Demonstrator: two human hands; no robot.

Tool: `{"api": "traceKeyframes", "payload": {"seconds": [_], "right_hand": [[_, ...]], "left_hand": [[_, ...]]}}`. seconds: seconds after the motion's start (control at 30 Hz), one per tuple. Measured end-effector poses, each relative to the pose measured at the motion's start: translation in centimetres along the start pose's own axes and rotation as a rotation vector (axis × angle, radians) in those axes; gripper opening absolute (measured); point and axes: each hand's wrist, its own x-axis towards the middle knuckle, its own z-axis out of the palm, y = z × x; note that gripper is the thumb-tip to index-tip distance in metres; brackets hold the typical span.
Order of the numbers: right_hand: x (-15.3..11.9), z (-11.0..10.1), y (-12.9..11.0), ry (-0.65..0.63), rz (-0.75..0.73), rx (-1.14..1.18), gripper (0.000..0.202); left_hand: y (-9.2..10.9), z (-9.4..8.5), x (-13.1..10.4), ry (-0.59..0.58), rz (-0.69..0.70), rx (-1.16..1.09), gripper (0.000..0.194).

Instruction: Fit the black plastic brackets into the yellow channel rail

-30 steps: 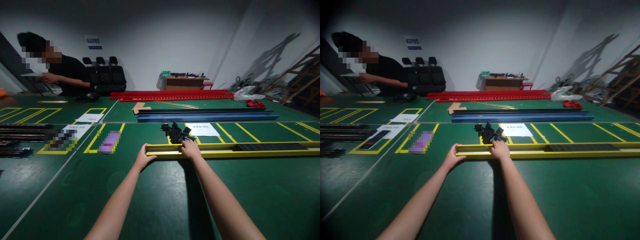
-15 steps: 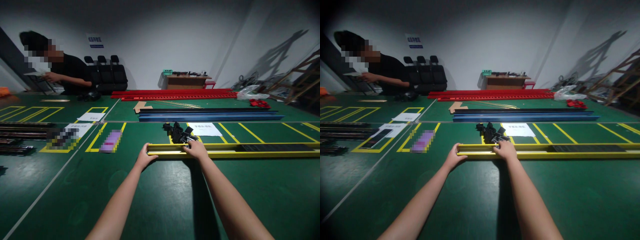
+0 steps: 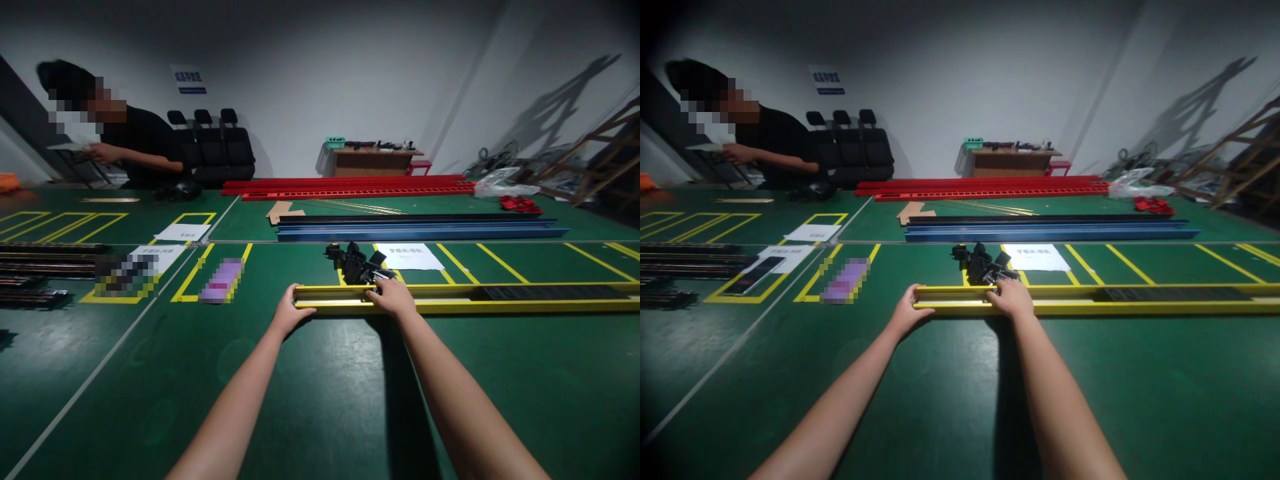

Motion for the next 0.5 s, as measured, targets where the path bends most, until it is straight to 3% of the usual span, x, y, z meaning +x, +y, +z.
{"api": "traceKeyframes", "payload": {"seconds": [0.17, 0.4, 0.5], "right_hand": [[0.14, -0.03, -0.07, -0.031, -0.003, -0.026, 0.038], [-0.02, 0.08, -0.02, -0.007, 0.008, 0.012, 0.051], [0.12, 0.14, 0.11, -0.004, -0.005, 0.001, 0.046]], "left_hand": [[-0.03, -0.02, -0.02, -0.005, 0.002, -0.008, 0.074], [-0.61, 0.04, 0.13, -0.001, 0.013, 0.004, 0.075], [-0.55, 0.01, 0.12, -0.007, 0.014, -0.002, 0.075]]}}
